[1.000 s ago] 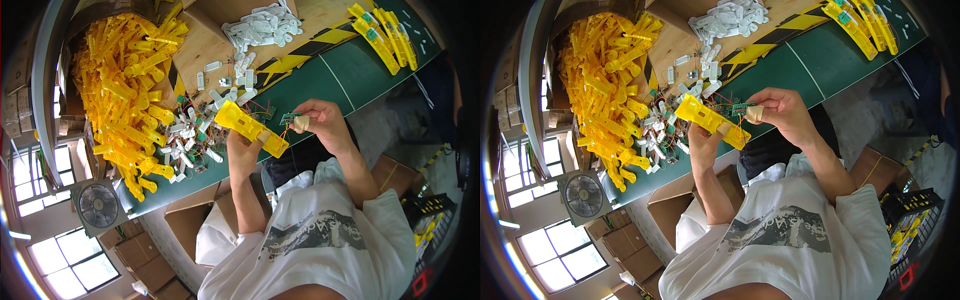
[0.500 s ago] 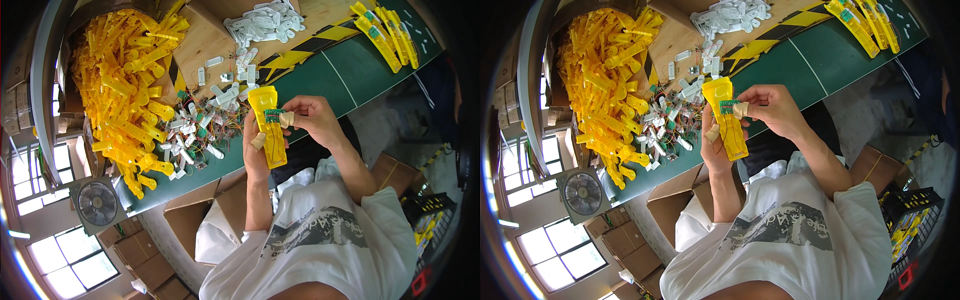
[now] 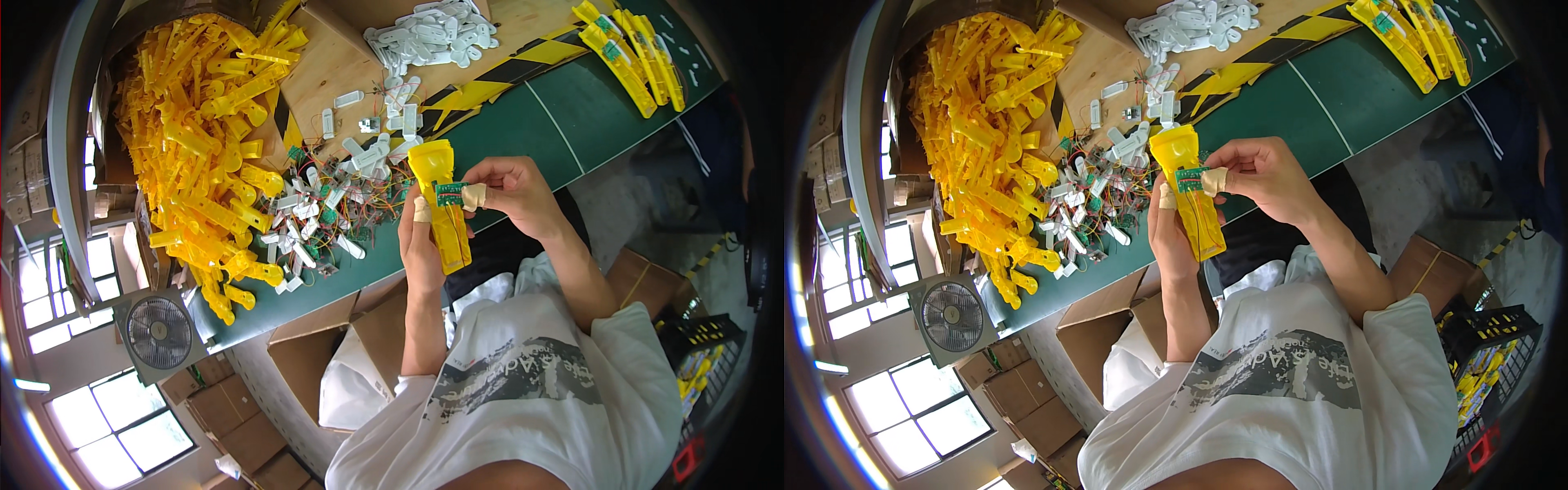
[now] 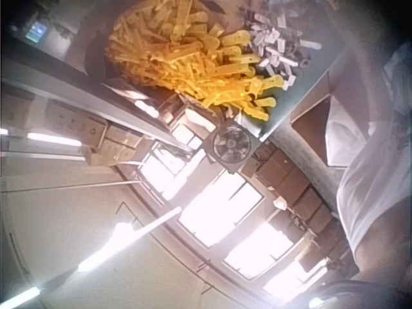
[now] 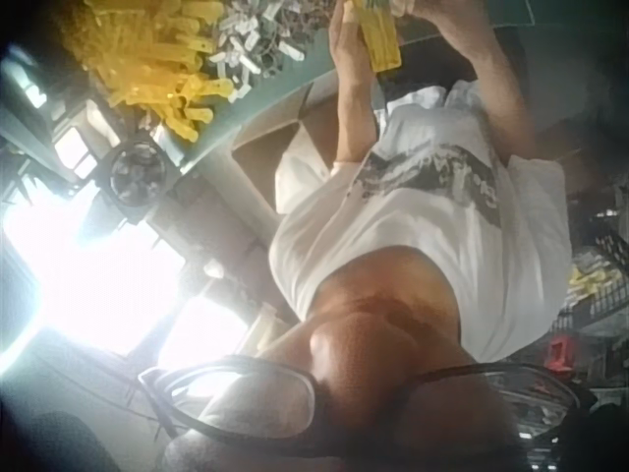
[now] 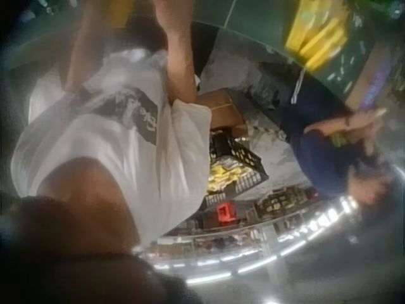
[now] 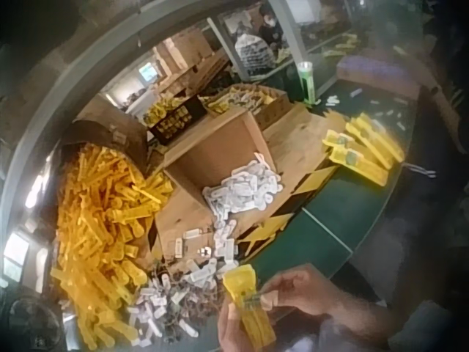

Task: Assembling electronic components and pads into yellow flashlight housings.

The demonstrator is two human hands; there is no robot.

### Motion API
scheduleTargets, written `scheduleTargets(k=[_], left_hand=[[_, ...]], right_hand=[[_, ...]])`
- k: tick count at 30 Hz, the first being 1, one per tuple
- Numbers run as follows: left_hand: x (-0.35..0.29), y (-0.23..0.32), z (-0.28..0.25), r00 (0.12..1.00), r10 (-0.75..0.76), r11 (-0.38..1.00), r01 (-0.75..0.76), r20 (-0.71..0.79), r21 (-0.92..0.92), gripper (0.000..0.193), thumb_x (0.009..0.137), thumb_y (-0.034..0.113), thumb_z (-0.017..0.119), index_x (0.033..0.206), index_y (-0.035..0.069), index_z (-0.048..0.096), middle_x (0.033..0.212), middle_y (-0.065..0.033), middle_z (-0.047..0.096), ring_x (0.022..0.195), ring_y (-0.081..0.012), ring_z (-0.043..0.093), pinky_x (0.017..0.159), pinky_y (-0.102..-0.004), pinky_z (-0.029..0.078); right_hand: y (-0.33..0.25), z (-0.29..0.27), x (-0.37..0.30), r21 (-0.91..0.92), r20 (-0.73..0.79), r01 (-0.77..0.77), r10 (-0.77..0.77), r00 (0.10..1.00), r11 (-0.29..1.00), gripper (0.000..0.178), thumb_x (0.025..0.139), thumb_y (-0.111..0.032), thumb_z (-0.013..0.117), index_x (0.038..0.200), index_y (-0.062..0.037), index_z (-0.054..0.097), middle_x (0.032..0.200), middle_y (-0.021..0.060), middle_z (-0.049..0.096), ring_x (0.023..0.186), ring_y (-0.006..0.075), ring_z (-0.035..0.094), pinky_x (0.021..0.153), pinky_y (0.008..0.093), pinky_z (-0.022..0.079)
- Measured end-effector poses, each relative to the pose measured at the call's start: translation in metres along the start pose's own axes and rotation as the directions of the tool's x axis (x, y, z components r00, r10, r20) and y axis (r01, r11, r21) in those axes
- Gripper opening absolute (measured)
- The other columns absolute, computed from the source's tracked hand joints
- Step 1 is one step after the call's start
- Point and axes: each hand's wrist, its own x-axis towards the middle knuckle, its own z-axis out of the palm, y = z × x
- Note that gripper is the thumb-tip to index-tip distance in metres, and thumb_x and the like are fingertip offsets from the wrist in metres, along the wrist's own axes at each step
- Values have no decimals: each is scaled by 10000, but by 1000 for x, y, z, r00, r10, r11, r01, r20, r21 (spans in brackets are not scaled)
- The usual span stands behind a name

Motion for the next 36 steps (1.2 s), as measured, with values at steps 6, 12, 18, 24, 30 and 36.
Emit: scheduleTargets(k=[6,12,18,24,30,36], left_hand=[[-1,-4,4,1000,-9,1000,9,8,12,469,1056,304,377,1406,-8,405,1076,-141,634,868,-217,679,655,-316,589],[-2,-2,6,999,-8,999,7,31,51,481,1058,303,380,1418,-15,396,1093,-144,633,870,-227,683,648,-319,589],[-1,-1,12,999,5,998,-8,36,66,479,1061,303,379,1413,-20,400,1072,-152,640,835,-239,690,637,-319,587],[-3,-1,18,1000,21,993,-21,-3,116,466,1053,301,350,1373,-30,425,1033,-157,651,793,-238,694,595,-317,591],[-3,-3,18,1000,11,993,-13,14,116,465,1056,298,345,1378,-29,422,1043,-157,649,795,-234,693,592,-315,590],[0,-5,19,1000,13,991,-13,5,130,463,1058,302,341,1364,-35,429,1039,-158,652,793,-229,694,592,-312,591]], right_hand=[[5,1,1,-149,-61,54,-63,996,987,132,886,-11,682,999,56,673,861,73,701,745,85,664,680,223,548],[-1,-4,-2,-230,-72,66,-85,994,971,115,886,-17,685,979,49,671,849,61,695,745,71,655,671,218,538],[1,-16,-3,-44,-11,97,-97,995,994,113,888,-20,686,979,43,666,883,46,690,785,60,648,710,211,530],[2,-11,-5,-113,-13,94,-96,995,989,118,896,-31,688,986,41,661,880,39,688,788,54,642,714,205,525],[1,-15,-5,-105,9,72,-71,997,992,109,897,-23,682,982,42,661,870,41,689,777,51,638,697,203,523],[0,-14,-4,-189,-49,72,-83,995,979,110,883,-5,674,979,47,659,857,42,686,754,47,633,691,198,519]])
